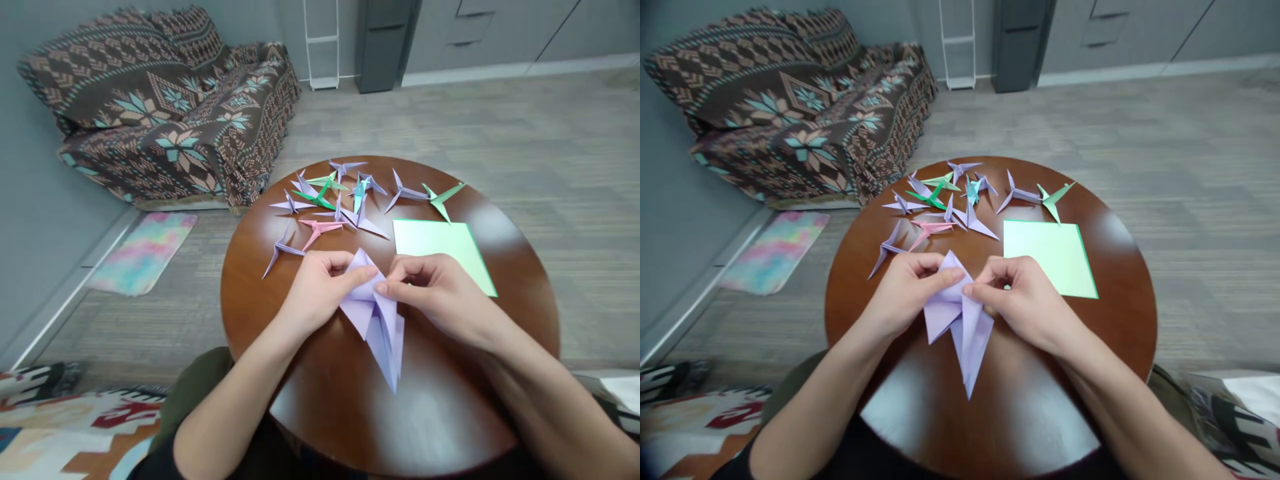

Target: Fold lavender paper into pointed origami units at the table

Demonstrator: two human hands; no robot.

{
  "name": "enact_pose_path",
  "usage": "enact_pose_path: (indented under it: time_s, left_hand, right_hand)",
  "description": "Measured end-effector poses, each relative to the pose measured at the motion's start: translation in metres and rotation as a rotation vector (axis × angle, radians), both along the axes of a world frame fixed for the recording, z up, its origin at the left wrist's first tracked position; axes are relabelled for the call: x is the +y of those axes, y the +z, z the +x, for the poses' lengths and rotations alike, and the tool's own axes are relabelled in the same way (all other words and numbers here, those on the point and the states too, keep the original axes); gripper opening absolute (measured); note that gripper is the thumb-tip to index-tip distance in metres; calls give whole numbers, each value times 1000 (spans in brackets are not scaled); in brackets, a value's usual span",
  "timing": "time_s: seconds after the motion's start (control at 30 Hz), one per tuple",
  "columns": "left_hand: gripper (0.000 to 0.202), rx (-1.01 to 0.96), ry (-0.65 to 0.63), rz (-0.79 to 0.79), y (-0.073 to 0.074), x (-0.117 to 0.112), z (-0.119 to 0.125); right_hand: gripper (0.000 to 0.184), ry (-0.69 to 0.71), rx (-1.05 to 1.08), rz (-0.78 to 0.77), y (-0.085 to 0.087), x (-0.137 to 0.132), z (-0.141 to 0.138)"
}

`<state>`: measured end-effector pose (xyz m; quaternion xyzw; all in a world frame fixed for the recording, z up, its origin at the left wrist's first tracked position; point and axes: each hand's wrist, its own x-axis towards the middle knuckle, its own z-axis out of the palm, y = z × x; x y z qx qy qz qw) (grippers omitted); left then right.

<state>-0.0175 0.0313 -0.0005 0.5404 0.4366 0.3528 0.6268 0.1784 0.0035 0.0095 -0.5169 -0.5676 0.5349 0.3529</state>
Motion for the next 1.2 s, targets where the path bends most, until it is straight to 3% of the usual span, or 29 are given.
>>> enact_pose_path:
  time_s: [0.2,0.43,0.73,1.2]
  left_hand:
    - [29,0,18,11,0,1,0]
    - [26,-34,-14,48,1,2,-1]
    - [32,-29,9,62,-2,1,4]
    - [25,-18,-63,27,-1,-1,0]
  right_hand:
    - [46,-21,-3,-16,1,1,-1]
    - [38,50,16,-44,0,3,1]
    - [37,-77,55,-54,0,2,-2]
    - [33,-111,118,-52,-6,5,4]
